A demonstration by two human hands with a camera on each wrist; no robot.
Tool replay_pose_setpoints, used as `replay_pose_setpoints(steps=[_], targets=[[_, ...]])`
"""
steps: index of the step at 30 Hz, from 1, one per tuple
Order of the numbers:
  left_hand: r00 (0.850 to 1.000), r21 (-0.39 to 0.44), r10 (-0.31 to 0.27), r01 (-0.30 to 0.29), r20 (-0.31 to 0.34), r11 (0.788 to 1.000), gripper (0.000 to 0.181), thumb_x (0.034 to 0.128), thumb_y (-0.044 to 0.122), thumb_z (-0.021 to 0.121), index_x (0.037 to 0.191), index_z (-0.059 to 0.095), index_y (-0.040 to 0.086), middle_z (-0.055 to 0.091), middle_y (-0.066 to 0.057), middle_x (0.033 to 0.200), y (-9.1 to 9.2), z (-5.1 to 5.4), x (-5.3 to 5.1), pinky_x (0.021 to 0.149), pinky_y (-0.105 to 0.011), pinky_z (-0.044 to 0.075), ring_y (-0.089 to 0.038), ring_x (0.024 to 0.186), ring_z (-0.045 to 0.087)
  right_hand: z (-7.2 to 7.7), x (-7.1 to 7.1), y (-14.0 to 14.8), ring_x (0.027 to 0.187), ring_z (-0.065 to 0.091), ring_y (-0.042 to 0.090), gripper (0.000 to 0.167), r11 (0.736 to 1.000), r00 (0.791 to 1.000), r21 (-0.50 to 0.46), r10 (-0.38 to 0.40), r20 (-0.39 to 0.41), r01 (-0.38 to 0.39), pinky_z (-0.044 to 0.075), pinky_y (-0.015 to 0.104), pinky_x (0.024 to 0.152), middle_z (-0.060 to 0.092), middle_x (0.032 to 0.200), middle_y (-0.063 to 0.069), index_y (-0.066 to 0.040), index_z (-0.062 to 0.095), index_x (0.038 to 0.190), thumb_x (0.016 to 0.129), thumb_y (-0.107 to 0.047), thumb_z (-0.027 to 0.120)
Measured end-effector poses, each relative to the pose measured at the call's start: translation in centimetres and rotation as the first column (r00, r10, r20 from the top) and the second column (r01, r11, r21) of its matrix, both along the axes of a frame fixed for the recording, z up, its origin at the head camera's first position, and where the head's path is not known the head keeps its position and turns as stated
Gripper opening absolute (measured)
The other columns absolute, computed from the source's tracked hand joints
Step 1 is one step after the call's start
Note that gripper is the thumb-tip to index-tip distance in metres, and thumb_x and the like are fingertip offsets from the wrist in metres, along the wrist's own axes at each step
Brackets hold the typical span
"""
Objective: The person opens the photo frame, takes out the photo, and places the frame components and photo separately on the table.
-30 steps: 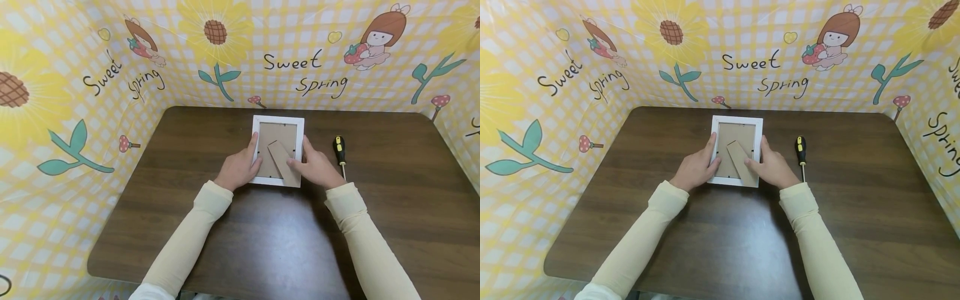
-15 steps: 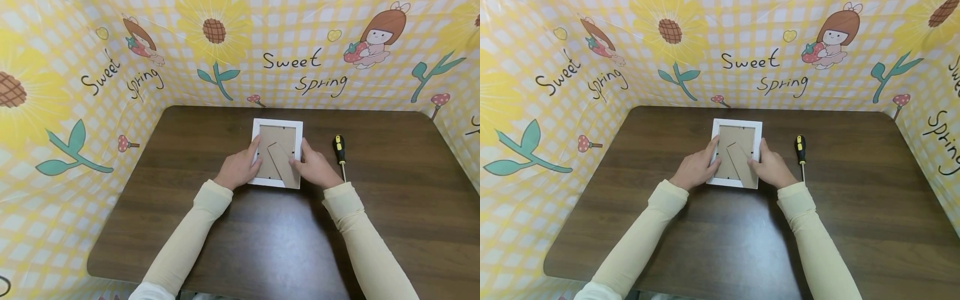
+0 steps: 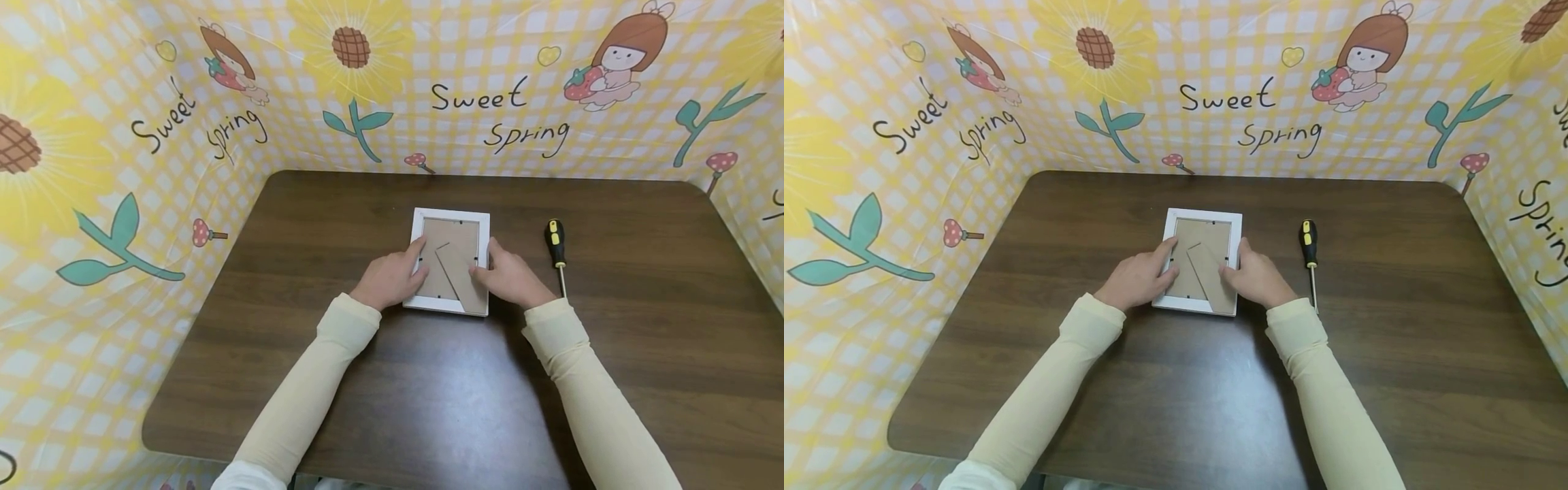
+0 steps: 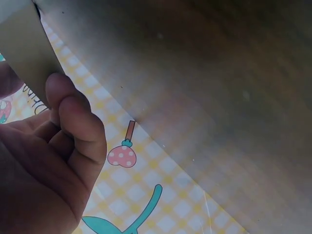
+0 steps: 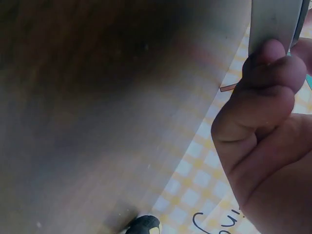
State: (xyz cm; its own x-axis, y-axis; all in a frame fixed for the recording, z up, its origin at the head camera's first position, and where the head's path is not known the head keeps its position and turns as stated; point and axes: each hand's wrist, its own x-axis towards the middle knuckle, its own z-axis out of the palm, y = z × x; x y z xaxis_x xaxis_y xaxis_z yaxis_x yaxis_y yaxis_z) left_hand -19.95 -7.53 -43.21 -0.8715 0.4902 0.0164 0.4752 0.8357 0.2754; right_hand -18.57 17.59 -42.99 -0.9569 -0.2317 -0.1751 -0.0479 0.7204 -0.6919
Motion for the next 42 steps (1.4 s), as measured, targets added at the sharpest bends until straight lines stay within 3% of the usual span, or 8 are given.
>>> replay_pose_setpoints(steps=[3, 6, 11, 28, 31, 35, 39, 42], targets=[[0.999, -0.017, 0.000, 0.001, 0.034, 1.000, 0.058, 0.1052, 0.031, 0.048, 0.156, 0.034, 0.007, 0.069, -0.014, 0.086, 0.05, 0.00, 0.00, 0.073, -0.045, 0.055, -0.027, 0.082, 0.070, -0.15, -0.04, 0.01, 0.102, 0.063, 0.031, 0.055, 1.000, 1.000, 0.006, 0.011, 0.009, -0.011, 0.049, 0.049, 0.089, 0.067, 0.113, 0.021, 0.001, 0.038, 0.143, 0.101, -0.029, 0.057], [0.998, -0.026, -0.002, 0.004, 0.067, 1.000, 0.058, 0.1058, 0.032, 0.047, 0.157, 0.034, 0.008, 0.071, -0.015, 0.095, 0.11, 0.04, 0.04, 0.077, -0.045, 0.055, -0.027, 0.087, 0.070, -0.29, -0.03, 0.07, 0.102, 0.064, 0.031, 0.058, 1.000, 1.000, 0.011, 0.018, 0.018, -0.018, 0.050, 0.049, 0.089, 0.067, 0.115, 0.021, 0.003, 0.037, 0.146, 0.101, -0.028, 0.056], [0.995, -0.039, -0.003, 0.007, 0.098, 0.999, 0.057, 0.1065, 0.034, 0.047, 0.157, 0.035, 0.011, 0.072, -0.015, 0.099, 0.22, 0.08, 0.05, 0.078, -0.044, 0.055, -0.025, 0.086, 0.071, -0.38, -0.05, 0.09, 0.103, 0.064, 0.031, 0.064, 1.000, 0.999, 0.016, 0.024, 0.023, -0.025, 0.050, 0.049, 0.089, 0.067, 0.116, 0.022, 0.006, 0.034, 0.149, 0.100, -0.028, 0.057], [0.982, -0.086, 0.002, 0.015, 0.189, 0.996, 0.060, 0.1052, 0.039, 0.049, 0.157, 0.035, 0.012, 0.068, -0.019, 0.123, 0.70, 0.29, -0.12, 0.088, -0.043, 0.052, -0.027, 0.102, 0.069, -0.07, -0.49, -0.04, 0.097, 0.063, 0.030, 0.045, 0.997, 0.998, 0.059, 0.046, 0.049, -0.049, 0.051, 0.046, 0.085, 0.068, 0.111, 0.019, 0.004, 0.048, 0.131, 0.099, -0.026, 0.056], [0.980, -0.091, 0.011, 0.007, 0.199, 0.996, 0.061, 0.1049, 0.040, 0.049, 0.157, 0.035, 0.012, 0.067, -0.019, 0.125, 0.58, 0.20, -0.10, 0.088, -0.043, 0.052, -0.027, 0.102, 0.069, -0.20, -0.48, -0.16, 0.086, 0.064, 0.028, 0.043, 0.997, 0.997, 0.053, 0.044, 0.070, -0.048, 0.052, 0.043, 0.077, 0.067, 0.104, 0.018, 0.004, 0.048, 0.128, 0.099, -0.027, 0.055], [0.976, -0.107, 0.030, -0.007, 0.218, 0.994, 0.061, 0.1045, 0.041, 0.050, 0.157, 0.035, 0.015, 0.066, -0.016, 0.130, 0.40, -0.01, -0.06, 0.089, -0.042, 0.052, -0.025, 0.104, 0.069, -0.44, -0.34, -0.31, 0.061, 0.057, 0.025, 0.039, 0.998, 0.992, 0.031, 0.045, 0.122, -0.049, 0.049, 0.037, 0.056, 0.062, 0.084, 0.014, 0.001, 0.047, 0.124, 0.100, -0.028, 0.055], [0.986, -0.149, 0.014, 0.011, 0.165, 0.989, 0.057, 0.1047, 0.040, 0.050, 0.155, 0.041, 0.014, 0.071, -0.014, 0.117, 0.30, -0.08, -0.15, 0.080, -0.041, 0.055, -0.023, 0.096, 0.070, -0.44, -0.27, -0.17, 0.052, 0.053, 0.023, 0.050, 0.998, 0.987, 0.030, 0.043, 0.152, -0.048, 0.046, 0.037, 0.050, 0.060, 0.080, 0.015, 0.004, 0.042, 0.135, 0.101, -0.032, 0.054], [0.996, -0.182, -0.016, 0.031, 0.085, 0.983, 0.054, 0.1047, 0.039, 0.052, 0.151, 0.046, 0.013, 0.072, -0.014, 0.109, 0.01, 0.04, -0.40, 0.074, -0.043, 0.056, -0.024, 0.094, 0.070, -0.15, -0.38, 0.34, 0.068, 0.064, 0.030, 0.073, 0.996, 0.991, 0.076, 0.038, 0.130, -0.048, 0.053, 0.044, 0.067, 0.064, 0.102, 0.025, 0.010, 0.029, 0.151, 0.103, -0.039, 0.053]])
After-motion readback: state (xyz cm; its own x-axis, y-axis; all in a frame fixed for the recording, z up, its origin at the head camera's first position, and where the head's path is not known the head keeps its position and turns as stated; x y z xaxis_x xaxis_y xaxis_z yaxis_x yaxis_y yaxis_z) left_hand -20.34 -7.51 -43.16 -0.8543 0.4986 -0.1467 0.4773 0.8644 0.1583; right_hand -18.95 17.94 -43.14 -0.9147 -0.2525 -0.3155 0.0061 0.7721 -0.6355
